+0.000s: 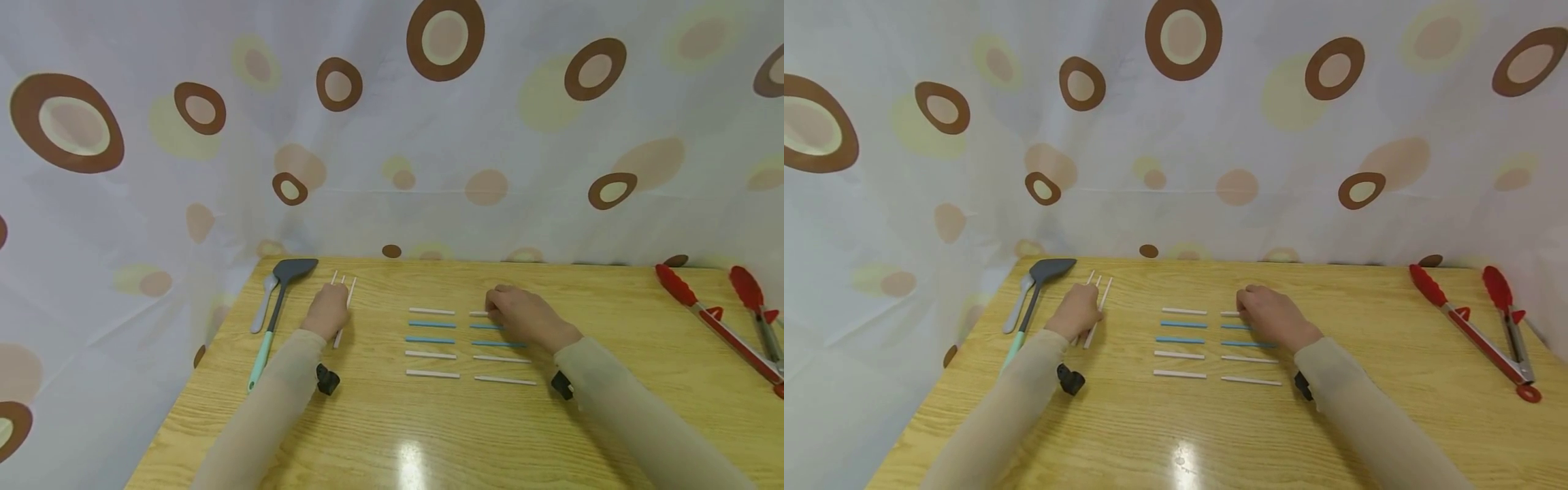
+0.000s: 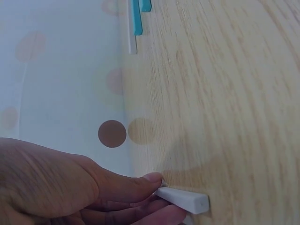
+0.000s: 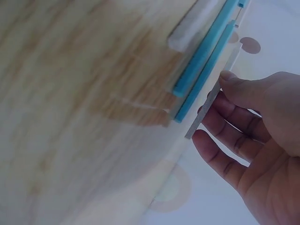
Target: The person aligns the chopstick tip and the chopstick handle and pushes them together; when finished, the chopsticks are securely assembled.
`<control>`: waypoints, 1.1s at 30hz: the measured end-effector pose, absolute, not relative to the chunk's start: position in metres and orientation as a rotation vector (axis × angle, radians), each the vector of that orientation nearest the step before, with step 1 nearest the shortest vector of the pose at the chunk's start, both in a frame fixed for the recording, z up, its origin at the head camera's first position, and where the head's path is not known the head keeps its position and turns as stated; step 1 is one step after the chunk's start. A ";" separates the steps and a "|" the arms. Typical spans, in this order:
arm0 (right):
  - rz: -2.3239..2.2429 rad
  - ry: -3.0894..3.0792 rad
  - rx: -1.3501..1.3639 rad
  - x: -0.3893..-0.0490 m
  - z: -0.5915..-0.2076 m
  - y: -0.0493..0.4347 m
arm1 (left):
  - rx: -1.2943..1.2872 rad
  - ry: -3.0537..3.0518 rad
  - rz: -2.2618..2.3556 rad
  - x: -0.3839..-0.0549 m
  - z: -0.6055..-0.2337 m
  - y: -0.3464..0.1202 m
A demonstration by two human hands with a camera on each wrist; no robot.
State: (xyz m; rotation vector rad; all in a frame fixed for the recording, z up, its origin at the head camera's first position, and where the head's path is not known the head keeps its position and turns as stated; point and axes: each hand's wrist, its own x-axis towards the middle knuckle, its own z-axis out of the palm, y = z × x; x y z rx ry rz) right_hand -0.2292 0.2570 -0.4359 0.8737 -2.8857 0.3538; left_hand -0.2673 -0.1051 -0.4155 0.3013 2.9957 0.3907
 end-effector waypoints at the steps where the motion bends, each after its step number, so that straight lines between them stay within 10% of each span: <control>1: 0.353 -2.879 0.873 -0.229 -0.436 0.257 | 0.301 2.992 0.391 -0.268 -0.415 -0.105; 33: 0.386 -2.539 1.084 -0.207 -0.393 0.210 | 1.021 2.949 0.213 -0.262 -0.406 -0.009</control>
